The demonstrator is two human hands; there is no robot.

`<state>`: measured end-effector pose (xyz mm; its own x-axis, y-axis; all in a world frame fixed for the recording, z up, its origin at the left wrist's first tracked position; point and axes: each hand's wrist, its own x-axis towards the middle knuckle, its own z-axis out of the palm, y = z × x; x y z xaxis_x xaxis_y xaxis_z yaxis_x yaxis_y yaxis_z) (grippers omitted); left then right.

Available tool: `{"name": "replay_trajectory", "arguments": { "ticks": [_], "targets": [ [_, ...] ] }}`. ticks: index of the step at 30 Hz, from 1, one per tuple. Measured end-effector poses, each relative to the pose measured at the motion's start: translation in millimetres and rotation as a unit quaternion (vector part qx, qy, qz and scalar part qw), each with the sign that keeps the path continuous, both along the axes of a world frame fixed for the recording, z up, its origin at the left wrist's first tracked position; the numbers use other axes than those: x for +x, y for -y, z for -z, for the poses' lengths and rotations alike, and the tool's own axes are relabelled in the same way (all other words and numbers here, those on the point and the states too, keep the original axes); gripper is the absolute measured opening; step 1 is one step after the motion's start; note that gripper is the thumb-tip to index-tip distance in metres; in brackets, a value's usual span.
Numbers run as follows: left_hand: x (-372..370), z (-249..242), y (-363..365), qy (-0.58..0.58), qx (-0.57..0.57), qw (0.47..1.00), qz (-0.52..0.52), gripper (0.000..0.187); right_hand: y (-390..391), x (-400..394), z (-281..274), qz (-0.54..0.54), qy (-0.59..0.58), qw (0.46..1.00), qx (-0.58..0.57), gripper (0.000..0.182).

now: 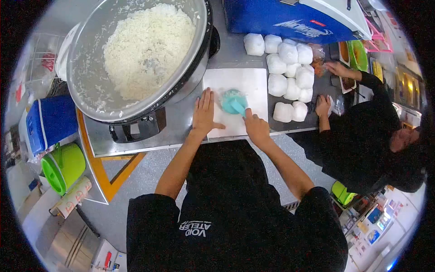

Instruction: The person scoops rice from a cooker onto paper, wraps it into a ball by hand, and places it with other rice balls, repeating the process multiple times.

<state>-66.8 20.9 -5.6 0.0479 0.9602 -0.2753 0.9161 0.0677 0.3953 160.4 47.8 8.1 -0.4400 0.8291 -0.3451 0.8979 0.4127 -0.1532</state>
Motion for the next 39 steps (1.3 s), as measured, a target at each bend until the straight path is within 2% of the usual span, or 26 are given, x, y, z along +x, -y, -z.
{"name": "replay_trajectory", "arguments": {
  "ticks": [4, 7, 10, 14, 17, 20, 21, 23, 24, 25, 26, 28, 29, 30, 31, 34, 37, 39],
  "targets": [
    [4.4, 1.9, -0.5, -0.001, 0.006, 1.000, -0.001, 0.145, -9.2, 7.3, 10.0, 0.021, -0.018, 0.999, -0.037, 0.030],
    [8.4, 2.2, 2.3, -0.022, 0.012, 1.000, 0.007, 0.144, -4.1, 11.4, 12.9, 0.048, -0.126, 0.990, -0.039, 0.029],
    [10.9, -2.7, 0.8, -0.029, 0.007, 1.000, 0.006, 0.143, 9.6, 16.7, 8.8, 0.105, -0.178, 0.977, -0.060, 0.029],
    [13.8, -4.2, 3.7, -0.024, -0.001, 1.000, 0.018, 0.141, 9.1, 24.9, 6.2, 0.098, -0.214, 0.969, -0.069, 0.031],
    [10.8, -14.4, -0.9, -0.022, -0.019, 0.999, 0.024, 0.122, -2.1, 25.9, -20.7, 0.096, -0.251, 0.961, -0.069, 0.031],
    [-4.7, -15.7, -15.9, -0.013, 0.021, 1.000, 0.015, 0.087, -25.2, 25.8, -78.9, 0.081, -0.371, 0.925, 0.025, 0.029],
    [-8.2, -16.3, -26.3, 0.008, 0.085, 0.996, 0.010, 0.060, -35.6, 21.1, -107.0, 0.105, -0.410, 0.906, 0.019, 0.025],
    [2.2, -48.9, -65.9, 0.000, -0.068, 0.998, -0.004, 0.055, -63.3, 5.6, -169.4, 0.051, -0.441, 0.895, 0.043, 0.026],
    [5.8, -58.5, -83.4, -0.004, -0.145, 0.989, -0.012, 0.054, -78.0, -6.9, -198.2, -0.004, -0.462, 0.881, 0.097, 0.030],
    [3.8, -36.0, -90.8, 0.040, 0.004, 0.999, 0.011, 0.049, -91.9, -22.1, -224.4, -0.059, -0.481, 0.862, 0.149, 0.033],
    [1.4, 4.8, -96.3, 0.082, 0.155, 0.984, 0.035, 0.045, -104.1, -39.0, -248.9, -0.087, -0.506, 0.844, 0.155, 0.037],
    [3.9, 51.5, -108.8, 0.004, 0.191, 0.980, 0.061, 0.037, -126.8, -76.9, -282.2, -0.135, -0.547, 0.808, 0.174, 0.042],
    [6.5, 47.2, -110.0, -0.023, 0.144, 0.987, 0.067, 0.034, -136.9, -96.3, -291.8, -0.155, -0.563, 0.791, 0.185, 0.044],
    [9.5, 39.4, -111.9, -0.051, 0.095, 0.991, 0.073, 0.032, -144.6, -113.9, -298.5, -0.161, -0.534, 0.806, 0.201, 0.044],
    [12.4, 12.3, -117.6, -0.023, 0.014, 0.998, 0.064, 0.030, -151.8, -130.4, -302.9, -0.167, -0.503, 0.820, 0.216, 0.045],
    [10.7, 51.6, -108.1, 0.060, 0.260, 0.963, 0.037, 0.025, -173.5, -175.4, -305.5, -0.252, -0.369, 0.863, 0.235, 0.042],
    [12.7, 59.5, -110.9, 0.029, 0.251, 0.967, 0.041, 0.026, -180.8, -209.4, -298.0, -0.265, -0.279, 0.908, 0.164, 0.037],
    [13.5, 57.7, -111.3, 0.030, 0.243, 0.968, 0.046, 0.026, -183.8, -200.5, -285.3, -0.291, -0.392, 0.844, 0.224, 0.034]
  ]
}}
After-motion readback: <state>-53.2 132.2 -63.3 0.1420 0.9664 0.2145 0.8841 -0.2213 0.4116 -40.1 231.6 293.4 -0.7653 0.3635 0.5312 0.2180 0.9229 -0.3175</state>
